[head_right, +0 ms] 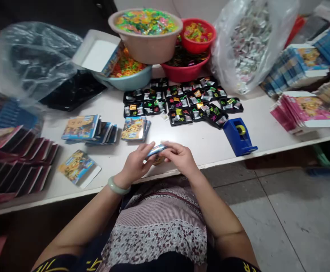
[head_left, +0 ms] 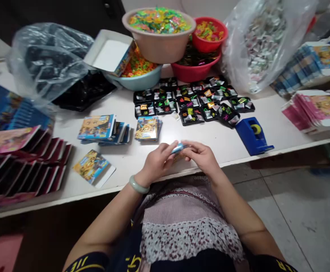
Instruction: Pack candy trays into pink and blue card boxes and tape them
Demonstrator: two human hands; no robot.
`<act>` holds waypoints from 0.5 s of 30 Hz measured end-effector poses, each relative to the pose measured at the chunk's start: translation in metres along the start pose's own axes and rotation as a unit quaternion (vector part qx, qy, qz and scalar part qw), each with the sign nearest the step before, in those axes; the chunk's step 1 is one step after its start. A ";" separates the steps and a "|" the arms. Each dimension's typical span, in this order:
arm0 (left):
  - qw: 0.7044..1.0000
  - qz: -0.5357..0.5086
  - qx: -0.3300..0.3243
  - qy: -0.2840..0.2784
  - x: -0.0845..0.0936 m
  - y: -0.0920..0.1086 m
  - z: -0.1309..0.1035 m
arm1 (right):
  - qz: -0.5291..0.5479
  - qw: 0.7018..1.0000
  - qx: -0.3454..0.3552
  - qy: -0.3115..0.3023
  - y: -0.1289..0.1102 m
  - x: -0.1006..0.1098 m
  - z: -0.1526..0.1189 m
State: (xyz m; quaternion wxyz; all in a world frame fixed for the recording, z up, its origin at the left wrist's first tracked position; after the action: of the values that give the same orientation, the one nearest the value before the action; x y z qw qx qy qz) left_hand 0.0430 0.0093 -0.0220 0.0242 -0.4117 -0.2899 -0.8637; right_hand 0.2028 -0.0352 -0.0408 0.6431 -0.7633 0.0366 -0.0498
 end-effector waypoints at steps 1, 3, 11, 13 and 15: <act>0.999 0.023 -0.005 -0.030 0.000 0.000 0.000 | -0.009 1.000 -0.005 -0.002 0.002 -0.006 0.006; 0.996 0.047 -0.010 -0.070 -0.002 -0.001 0.000 | -0.053 0.999 -0.011 0.004 0.006 -0.009 0.016; 0.973 -0.202 0.084 0.070 0.000 -0.029 0.001 | -0.378 0.924 0.060 0.021 0.006 0.018 0.033; 0.944 -0.253 0.160 0.136 0.008 -0.042 -0.001 | -0.301 0.951 0.061 -0.041 0.011 0.014 0.043; 0.919 -0.261 0.198 0.219 0.025 -0.050 -0.008 | -0.202 0.975 0.034 -0.080 0.015 0.002 0.060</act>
State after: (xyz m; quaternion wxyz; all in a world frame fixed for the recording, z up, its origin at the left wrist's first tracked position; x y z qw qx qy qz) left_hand 0.0064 0.0517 -0.0321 -0.0580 -0.1088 -0.5397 -0.8328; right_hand 0.2121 0.0203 -0.0657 0.6465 -0.7338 -0.1719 -0.1187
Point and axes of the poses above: each hand's wrist, its own z-axis towards the middle knuckle, its own x-axis out of the back of the hand, y = z × x, the point moved 4 cm from there along z, towards the middle knuckle, and after that the axes turned 13 degrees about -z, right-handed, at the moved point
